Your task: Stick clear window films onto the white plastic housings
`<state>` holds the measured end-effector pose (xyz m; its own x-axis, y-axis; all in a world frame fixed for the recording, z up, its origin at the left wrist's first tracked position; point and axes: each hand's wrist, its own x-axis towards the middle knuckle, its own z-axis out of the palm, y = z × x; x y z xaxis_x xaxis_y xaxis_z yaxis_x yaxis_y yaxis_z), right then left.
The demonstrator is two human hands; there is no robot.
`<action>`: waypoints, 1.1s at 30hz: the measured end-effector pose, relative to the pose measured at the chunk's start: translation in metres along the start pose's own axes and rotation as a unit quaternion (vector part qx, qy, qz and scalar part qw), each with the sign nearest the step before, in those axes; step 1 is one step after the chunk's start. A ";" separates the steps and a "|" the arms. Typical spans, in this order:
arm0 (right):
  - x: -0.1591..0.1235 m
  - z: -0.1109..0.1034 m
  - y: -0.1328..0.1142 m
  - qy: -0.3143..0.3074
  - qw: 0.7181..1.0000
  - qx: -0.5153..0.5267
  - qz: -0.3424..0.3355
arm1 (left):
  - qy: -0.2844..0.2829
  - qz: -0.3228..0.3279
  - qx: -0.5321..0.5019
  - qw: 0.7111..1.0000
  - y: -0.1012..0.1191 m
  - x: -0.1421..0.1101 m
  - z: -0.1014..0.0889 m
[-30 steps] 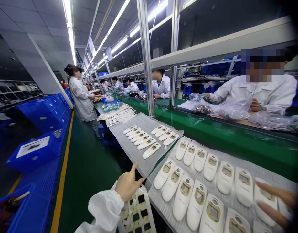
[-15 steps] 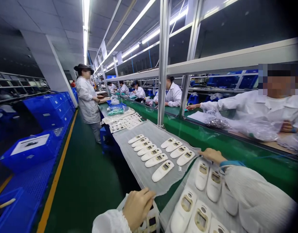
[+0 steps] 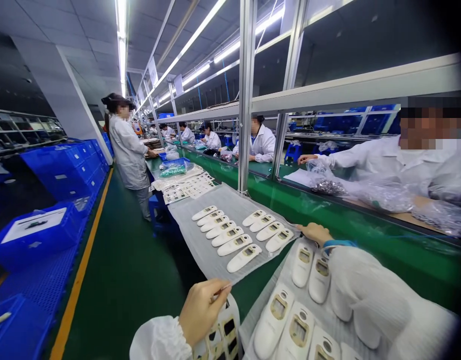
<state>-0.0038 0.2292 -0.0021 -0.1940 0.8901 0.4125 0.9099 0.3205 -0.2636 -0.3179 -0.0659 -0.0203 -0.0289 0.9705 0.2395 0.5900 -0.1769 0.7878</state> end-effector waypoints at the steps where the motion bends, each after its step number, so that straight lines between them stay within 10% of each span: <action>1: 0.002 0.003 -0.005 -0.035 0.998 -0.007 0.057 | 0.001 -0.005 -0.001 1.000 0.000 0.000 0.001; 5: 0.011 0.012 -0.024 -0.135 0.967 0.013 0.216 | -0.003 -0.021 -0.017 1.000 0.000 -0.002 0.001; 14: 0.008 -0.015 -0.011 -0.158 0.922 0.191 0.298 | -0.004 0.052 -0.006 0.999 0.021 -0.010 0.000; 33: -0.074 -0.163 0.012 -0.034 0.899 0.278 0.336 | 0.020 0.265 0.024 0.964 0.129 -0.065 0.028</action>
<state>0.0814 0.1149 0.1060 0.2911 0.9552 -0.0526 0.5099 -0.2014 -0.8363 -0.2177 -0.1476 0.0497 0.2568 0.7390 0.6228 0.5676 -0.6369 0.5217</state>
